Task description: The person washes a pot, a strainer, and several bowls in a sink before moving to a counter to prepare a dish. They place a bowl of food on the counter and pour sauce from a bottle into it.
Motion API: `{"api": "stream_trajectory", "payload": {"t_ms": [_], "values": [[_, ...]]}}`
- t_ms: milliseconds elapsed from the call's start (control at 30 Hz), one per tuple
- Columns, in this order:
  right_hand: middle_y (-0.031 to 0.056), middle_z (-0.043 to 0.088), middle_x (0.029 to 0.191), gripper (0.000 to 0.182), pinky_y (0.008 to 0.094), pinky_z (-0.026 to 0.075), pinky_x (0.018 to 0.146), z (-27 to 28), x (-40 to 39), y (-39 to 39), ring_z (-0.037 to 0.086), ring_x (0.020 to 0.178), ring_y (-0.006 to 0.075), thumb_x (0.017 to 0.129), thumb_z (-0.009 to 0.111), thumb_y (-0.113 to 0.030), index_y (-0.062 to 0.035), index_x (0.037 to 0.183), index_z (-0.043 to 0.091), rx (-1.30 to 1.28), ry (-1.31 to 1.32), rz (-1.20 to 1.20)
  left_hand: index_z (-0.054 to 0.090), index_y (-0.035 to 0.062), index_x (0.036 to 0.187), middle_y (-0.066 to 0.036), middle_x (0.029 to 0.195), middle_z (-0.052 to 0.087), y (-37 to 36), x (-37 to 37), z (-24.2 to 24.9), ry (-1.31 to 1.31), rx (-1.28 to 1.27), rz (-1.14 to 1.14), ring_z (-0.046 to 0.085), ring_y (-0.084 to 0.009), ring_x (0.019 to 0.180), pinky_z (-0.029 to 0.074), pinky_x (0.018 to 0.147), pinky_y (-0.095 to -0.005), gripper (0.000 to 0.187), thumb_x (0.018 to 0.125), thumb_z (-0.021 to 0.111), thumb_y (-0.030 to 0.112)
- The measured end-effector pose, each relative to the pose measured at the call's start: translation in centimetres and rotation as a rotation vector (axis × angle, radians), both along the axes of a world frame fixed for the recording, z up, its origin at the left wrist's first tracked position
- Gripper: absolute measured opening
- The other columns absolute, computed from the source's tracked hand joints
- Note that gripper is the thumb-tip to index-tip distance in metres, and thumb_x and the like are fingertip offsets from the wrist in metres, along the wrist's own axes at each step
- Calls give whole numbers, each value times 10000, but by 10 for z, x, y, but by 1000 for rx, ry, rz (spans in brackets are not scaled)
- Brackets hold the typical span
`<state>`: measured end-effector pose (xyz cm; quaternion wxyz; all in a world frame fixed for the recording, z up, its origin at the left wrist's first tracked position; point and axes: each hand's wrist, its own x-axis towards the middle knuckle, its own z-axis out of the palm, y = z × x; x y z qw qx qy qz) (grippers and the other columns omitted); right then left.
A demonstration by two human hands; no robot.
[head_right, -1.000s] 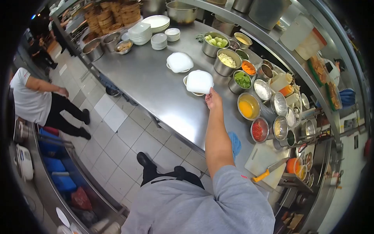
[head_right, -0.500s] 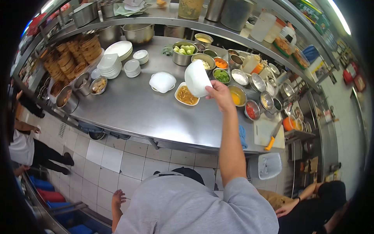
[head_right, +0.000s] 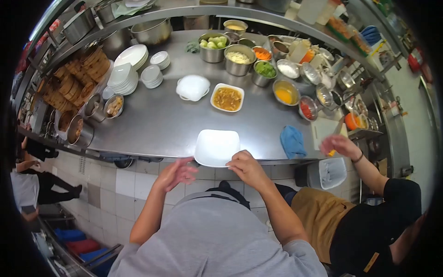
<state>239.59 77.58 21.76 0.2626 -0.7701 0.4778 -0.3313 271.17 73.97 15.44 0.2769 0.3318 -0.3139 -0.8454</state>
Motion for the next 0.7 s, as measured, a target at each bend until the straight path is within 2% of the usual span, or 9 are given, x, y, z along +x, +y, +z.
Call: {"api": "stream_trajectory", "payload": {"t_ms": [67,133,267,333,433,467,600,667,700], "values": [[76,599,889,151,365,468,778,-12,16,-5,555,893,272,794,701,-59,-75,944,707,33,-12,53,385,6,1403,-179,1145,626,-20,-25,6,-100,96,-31,681,-263,856,590,677,-338,540,1001,472,355],[78,609,917,171,361,473,804,-27,28,-12,564,931,279,780,711,-59,-74,950,711,13,51,93,392,2,1397,-174,1137,624,-29,-32,-1,-209,9,35,680,-263,851,595,653,-328,511,986,478,293],[73,637,990,224,358,483,866,-18,62,-25,579,1037,264,774,732,-83,-59,995,706,-90,-39,113,412,-18,1372,-173,1137,613,-37,6,-5,-367,-40,218,678,-262,830,605,620,-302,478,920,469,127],[74,644,1013,241,357,482,887,-14,71,-31,583,1060,260,775,737,-88,-53,1011,703,-122,-67,55,427,-34,1352,-177,1091,621,-45,46,-15,-348,-73,304,671,-251,788,599,602,-315,472,910,462,130],[95,665,930,210,307,505,786,-43,78,-46,640,858,215,829,701,-80,-34,1034,695,207,-271,-139,486,-15,1249,-160,925,657,-69,122,-15,-335,-47,623,666,-228,667,570,531,-314,384,909,444,160],[95,665,930,210,307,505,786,-57,81,-53,640,858,215,829,701,-80,-34,1034,695,201,-275,-157,499,-6,1219,-154,898,658,-86,148,-21,-358,-70,696,662,-228,654,563,518,-317,361,908,441,169],[88,676,849,179,259,503,740,-100,120,-66,643,805,157,876,656,-88,-26,1040,695,313,-222,-326,506,12,1105,-137,870,640,-188,234,-9,-441,-279,915,620,-204,583,518,466,-308,260,915,426,171],[58,687,935,175,254,513,750,-116,151,-71,639,804,117,918,624,-93,-1,1057,677,474,-387,-346,468,12,1141,-141,854,628,-244,256,12,-447,-397,991,597,-193,548,494,436,-295,274,924,418,172],[50,688,939,181,250,512,758,-124,165,-74,637,824,110,917,632,-96,-4,1067,675,471,-326,-309,434,11,1176,-149,844,623,-270,265,16,-431,-403,983,600,-195,545,490,427,-292,297,924,425,168]]}}
